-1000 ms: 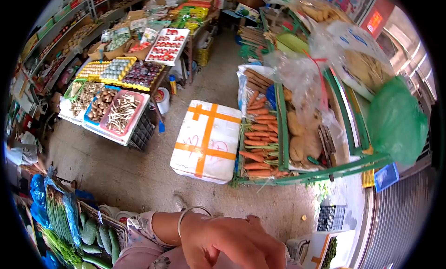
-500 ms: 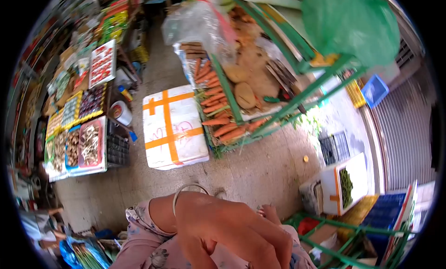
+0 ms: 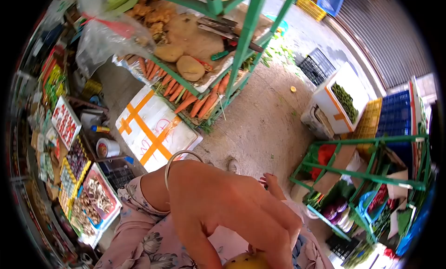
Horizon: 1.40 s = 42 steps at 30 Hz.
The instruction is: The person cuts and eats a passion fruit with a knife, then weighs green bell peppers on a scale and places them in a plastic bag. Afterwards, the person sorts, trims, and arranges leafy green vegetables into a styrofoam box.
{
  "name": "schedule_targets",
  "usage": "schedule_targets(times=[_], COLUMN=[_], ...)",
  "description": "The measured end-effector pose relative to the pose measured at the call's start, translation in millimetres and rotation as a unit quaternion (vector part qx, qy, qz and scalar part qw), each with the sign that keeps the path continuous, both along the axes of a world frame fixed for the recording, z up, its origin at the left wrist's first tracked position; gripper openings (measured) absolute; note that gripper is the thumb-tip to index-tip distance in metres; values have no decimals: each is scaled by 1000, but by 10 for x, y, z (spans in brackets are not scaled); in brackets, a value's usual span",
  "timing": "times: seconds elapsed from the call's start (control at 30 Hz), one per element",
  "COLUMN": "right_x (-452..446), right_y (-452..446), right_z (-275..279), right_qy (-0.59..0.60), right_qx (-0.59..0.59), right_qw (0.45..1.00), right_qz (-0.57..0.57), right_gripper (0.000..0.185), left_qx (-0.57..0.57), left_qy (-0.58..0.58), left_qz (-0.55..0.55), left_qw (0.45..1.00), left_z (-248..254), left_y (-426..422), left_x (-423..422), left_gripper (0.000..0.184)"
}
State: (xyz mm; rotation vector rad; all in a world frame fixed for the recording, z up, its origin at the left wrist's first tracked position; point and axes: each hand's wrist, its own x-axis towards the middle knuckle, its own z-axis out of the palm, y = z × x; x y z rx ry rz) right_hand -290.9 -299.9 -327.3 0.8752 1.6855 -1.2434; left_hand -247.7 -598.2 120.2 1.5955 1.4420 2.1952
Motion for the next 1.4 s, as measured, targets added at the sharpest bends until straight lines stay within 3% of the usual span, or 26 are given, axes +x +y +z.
schedule_targets(times=[0.07, 0.17, 0.23, 0.27, 0.33, 0.47, 0.57, 0.63, 0.77, 0.87, 0.9, 0.97, 1.1, 1.17, 1.4], right_x=[97, 219, 229, 221, 210, -50, -464, -790, -1607, -2153, -2285, -2520, -2723, -2742, -2865], right_y=[58, 163, 281, 370, 523, 879, 1216, 1441, 1759, 2048, 2104, 2145, 2055, 1984, 1894], right_z=[85, 147, 106, 107, 58, -7, -116, -72, 88, 14, -5, -38, -16, -29, -180], right_qy=[-3, -28, -33, -29, -29, -34, -51, -70, 18, 53, 69, 81, 39, 23, -29], right_qx=[13, 19, 16, 31, 28, 40, 47, 50, 34, -6, 6, 20, 16, -17, -6], right_qw=[999, 997, 992, 992, 984, 976, 983, 974, 966, 977, 978, 978, 983, 988, 984], right_qz=[-45, -67, -123, -118, -176, -211, -168, -211, -257, -207, -195, -191, -177, -152, -176], right_gripper=[34, 32, 32, 33, 33, 35, 36, 35, 29, 27, 27, 28, 28, 38, 32], left_qx=[-15, 176, 32, 31, 33, 75, 77, 56, 44, 9, 134, 252, 206, 75, 67], left_qy=[18, -136, -156, -158, -34, -29, -130, -126, -76, -81, -101, -108, -132, -130, -103], left_qz=[-17, -140, -174, -189, -146, -176, -207, -225, -240, -283, -242, -195, -175, -221, -220], left_qw=[1000, 965, 972, 969, 988, 981, 967, 965, 967, 956, 956, 942, 954, 964, 968], left_z=[-45, -146, -171, -183, -209, -257, -233, -219, -214, -193, -215, -197, -48, -94, -201], left_y=[42, 185, 179, 229, 388, 802, 1097, 1284, 1634, 1872, 2033, 2116, 1976, 1869, 1700], left_x=[-97, -202, -365, -484, -762, -1220, -1586, -1890, -2471, -2704, -2713, -2878, -3176, -3288, -3889], left_gripper=[45, 57, 49, 49, 52, 55, 57, 57, 60, 66, 63, 60, 60, 52, 47])
